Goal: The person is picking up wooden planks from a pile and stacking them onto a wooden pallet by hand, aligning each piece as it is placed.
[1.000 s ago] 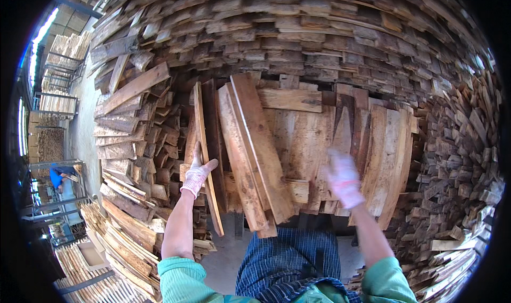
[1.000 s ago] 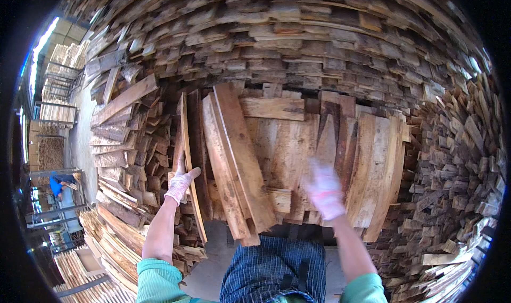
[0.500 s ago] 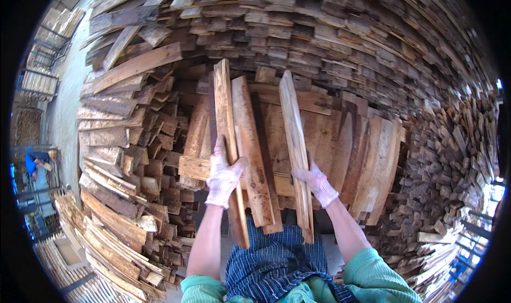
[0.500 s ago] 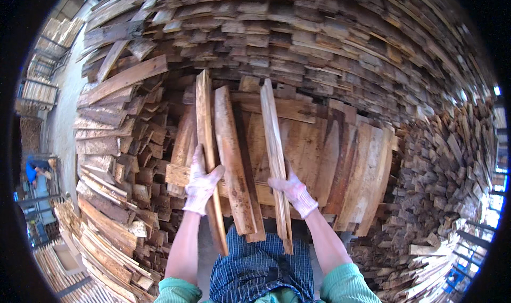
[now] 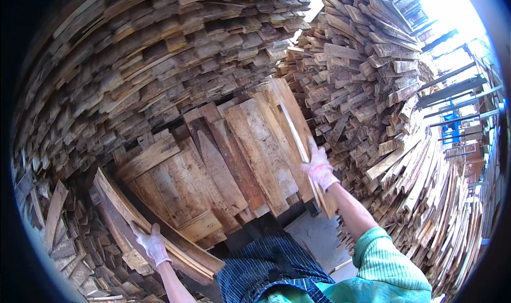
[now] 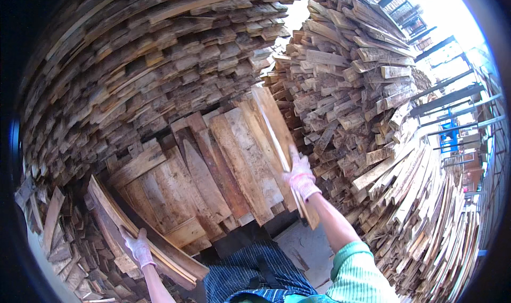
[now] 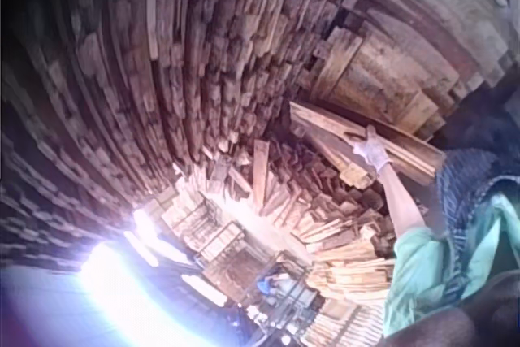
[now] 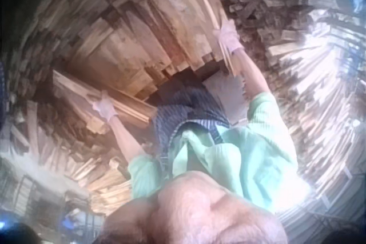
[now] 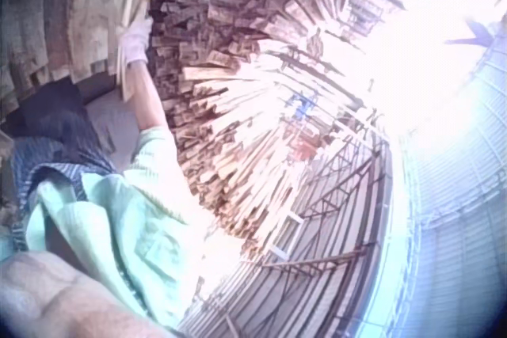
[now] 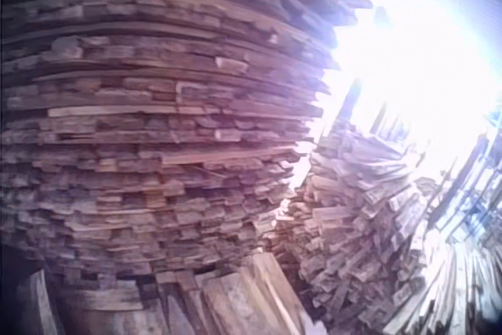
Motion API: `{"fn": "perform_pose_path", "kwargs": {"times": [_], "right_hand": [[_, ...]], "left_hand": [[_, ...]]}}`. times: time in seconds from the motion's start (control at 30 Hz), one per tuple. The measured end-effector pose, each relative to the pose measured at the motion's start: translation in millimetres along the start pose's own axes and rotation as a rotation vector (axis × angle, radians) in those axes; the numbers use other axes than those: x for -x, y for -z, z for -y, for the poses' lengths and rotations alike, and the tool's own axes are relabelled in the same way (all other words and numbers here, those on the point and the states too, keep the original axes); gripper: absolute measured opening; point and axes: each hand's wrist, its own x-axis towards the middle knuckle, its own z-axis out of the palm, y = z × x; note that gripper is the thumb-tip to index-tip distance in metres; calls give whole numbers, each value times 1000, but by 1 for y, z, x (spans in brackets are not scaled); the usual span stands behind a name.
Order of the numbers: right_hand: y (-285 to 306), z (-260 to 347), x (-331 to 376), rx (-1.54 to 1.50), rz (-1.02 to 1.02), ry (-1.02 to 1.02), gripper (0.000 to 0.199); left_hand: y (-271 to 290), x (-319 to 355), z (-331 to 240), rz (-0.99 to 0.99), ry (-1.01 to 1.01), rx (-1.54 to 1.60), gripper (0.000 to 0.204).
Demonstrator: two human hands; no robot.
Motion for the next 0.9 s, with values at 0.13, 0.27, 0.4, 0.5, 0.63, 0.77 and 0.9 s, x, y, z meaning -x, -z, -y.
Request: {"fn": "perform_pose_path", "kwargs": {"times": [0.13, 0.27, 0.4, 0.5, 0.63, 0.77, 0.9], "right_hand": [[5, 2, -90, 132, 90, -71, 102], [-44, -69, -155, -282, 90, 133, 81], [-81, -47, -142, -114, -79, 462, 48], [-99, -84, -167, -667, 36, 471, 55], [-107, -96, -174, -344, -88, 506, 74], [-106, -96, -179, -153, -27, 399, 79], [-82, -67, -169, 140, 76, 261, 78]], "left_hand": [[-33, 6, 1, -21, 93, -412, 101], [-64, 3, -9, -158, 36, -506, 114], [-43, 1, 28, -244, -116, -336, 112], [-36, -10, 25, -71, 51, -214, 115], [-46, 25, -25, -99, 15, -126, 115], [-96, 40, -50, 5, -72, -210, 109], [-103, 42, -66, 9, -27, -452, 105]]}}
